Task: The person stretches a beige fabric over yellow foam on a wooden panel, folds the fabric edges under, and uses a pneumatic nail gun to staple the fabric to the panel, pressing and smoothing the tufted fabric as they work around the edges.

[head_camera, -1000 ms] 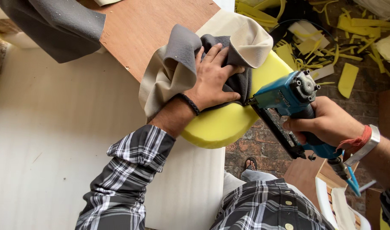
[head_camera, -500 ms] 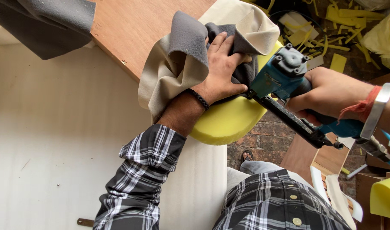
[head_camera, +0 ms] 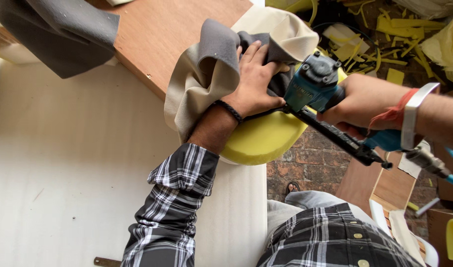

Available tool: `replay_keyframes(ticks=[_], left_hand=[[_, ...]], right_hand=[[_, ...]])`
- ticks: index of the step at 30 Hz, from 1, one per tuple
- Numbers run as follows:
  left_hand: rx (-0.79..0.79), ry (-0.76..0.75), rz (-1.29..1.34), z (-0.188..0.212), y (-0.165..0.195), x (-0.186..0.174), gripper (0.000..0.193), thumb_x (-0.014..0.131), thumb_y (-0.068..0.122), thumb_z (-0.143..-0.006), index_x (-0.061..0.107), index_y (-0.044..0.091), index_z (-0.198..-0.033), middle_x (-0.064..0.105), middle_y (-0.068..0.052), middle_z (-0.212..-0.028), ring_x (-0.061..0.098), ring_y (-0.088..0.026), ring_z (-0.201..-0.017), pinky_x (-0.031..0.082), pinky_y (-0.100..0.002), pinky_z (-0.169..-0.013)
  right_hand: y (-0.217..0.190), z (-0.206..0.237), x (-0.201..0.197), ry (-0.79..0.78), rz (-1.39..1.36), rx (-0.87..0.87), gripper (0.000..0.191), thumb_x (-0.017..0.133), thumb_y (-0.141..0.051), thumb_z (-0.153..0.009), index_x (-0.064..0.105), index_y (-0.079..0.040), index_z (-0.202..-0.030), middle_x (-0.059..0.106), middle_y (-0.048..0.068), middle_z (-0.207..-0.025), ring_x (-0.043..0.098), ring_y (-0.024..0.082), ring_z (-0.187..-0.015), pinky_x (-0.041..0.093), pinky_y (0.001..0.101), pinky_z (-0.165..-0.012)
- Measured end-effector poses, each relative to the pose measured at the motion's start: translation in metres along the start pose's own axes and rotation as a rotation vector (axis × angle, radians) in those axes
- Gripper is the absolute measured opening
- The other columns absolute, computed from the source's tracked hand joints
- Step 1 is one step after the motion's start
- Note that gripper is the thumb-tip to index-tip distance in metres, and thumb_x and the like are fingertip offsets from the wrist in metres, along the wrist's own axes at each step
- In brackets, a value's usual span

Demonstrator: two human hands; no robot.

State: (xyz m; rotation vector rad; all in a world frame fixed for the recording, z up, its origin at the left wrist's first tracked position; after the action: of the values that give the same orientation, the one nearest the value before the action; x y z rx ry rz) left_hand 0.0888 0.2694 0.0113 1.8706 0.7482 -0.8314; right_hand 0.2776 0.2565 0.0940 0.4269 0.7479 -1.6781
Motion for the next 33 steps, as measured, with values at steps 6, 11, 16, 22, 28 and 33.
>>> replay_keyframes(ticks=[6, 11, 16, 22, 28, 33], left_hand=[[0.021, 0.003, -0.006, 0.002, -0.001, -0.007, 0.072, 0.09, 0.056, -0.06, 0.072, 0.029, -0.124, 0.043, -0.024, -0.15, 0.025, -0.043, -0.148, 0.004, -0.065, -0.12], [-0.011, -0.012, -0.022, 0.006, -0.005, -0.007, 0.072, 0.088, 0.059, -0.062, 0.071, 0.032, -0.127, 0.044, -0.021, -0.153, 0.024, -0.041, -0.151, 0.005, -0.063, -0.123], [-0.047, -0.064, -0.094, 0.008, -0.002, -0.009, 0.075, 0.087, 0.06, -0.061, 0.069, 0.034, -0.129, 0.043, -0.02, -0.153, 0.024, -0.039, -0.151, 0.003, -0.066, -0.122], [-0.077, -0.115, -0.126, 0.013, 0.012, -0.019, 0.093, 0.088, 0.067, -0.051, 0.063, 0.03, -0.133, 0.034, -0.024, -0.154, 0.017, -0.042, -0.149, 0.0, -0.069, -0.116], [-0.11, -0.084, -0.13, 0.021, 0.012, -0.013, 0.084, 0.09, 0.056, -0.062, 0.064, 0.029, -0.136, 0.036, -0.021, -0.158, 0.018, -0.043, -0.154, 0.004, -0.069, -0.122], [-0.081, -0.004, -0.082, 0.025, 0.006, -0.007, 0.082, 0.094, 0.05, -0.06, 0.068, 0.027, -0.135, 0.038, -0.023, -0.155, 0.02, -0.045, -0.152, 0.004, -0.072, -0.12]], right_hand=[[0.045, 0.003, 0.013, 0.042, -0.253, -0.239, 0.023, 0.078, -0.015, -0.078, 0.073, 0.007, -0.077, 0.069, 0.011, -0.058, 0.065, 0.021, -0.048, 0.054, 0.0366, -0.048], [0.12, 0.02, 0.034, 0.137, -0.715, -0.356, 0.044, 0.071, -0.005, -0.076, 0.073, -0.002, -0.119, 0.061, 0.01, -0.057, 0.057, 0.02, -0.049, 0.047, 0.0354, -0.05], [0.154, 0.021, 0.047, 0.233, -0.893, -0.303, 0.049, 0.068, 0.0, -0.076, 0.071, -0.001, -0.125, 0.063, 0.009, -0.063, 0.058, 0.019, -0.053, 0.047, 0.0346, -0.054], [0.158, 0.015, 0.057, 0.239, -0.849, -0.328, 0.042, 0.073, 0.002, -0.075, 0.071, -0.002, -0.117, 0.065, 0.009, -0.064, 0.062, 0.019, -0.056, 0.052, 0.0344, -0.055], [0.174, -0.002, 0.078, 0.222, -0.902, -0.344, 0.024, 0.076, 0.002, -0.077, 0.069, 0.006, -0.099, 0.069, 0.012, -0.071, 0.065, 0.021, -0.057, 0.053, 0.0366, -0.054], [0.188, -0.014, 0.103, 0.072, -1.188, -0.285, 0.037, 0.073, 0.003, -0.076, 0.065, 0.008, -0.111, 0.069, 0.012, -0.08, 0.064, 0.021, -0.063, 0.054, 0.0383, -0.059]])
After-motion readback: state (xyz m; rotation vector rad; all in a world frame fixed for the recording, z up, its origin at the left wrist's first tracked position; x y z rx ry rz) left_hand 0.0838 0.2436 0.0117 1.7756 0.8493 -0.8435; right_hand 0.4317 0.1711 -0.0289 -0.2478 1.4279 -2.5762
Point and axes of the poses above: each hand's wrist, its own z-axis away from the middle knuckle, its own x-axis out of the palm, y = z × x, the point moved 6 cm from there along -z, towards the middle knuckle
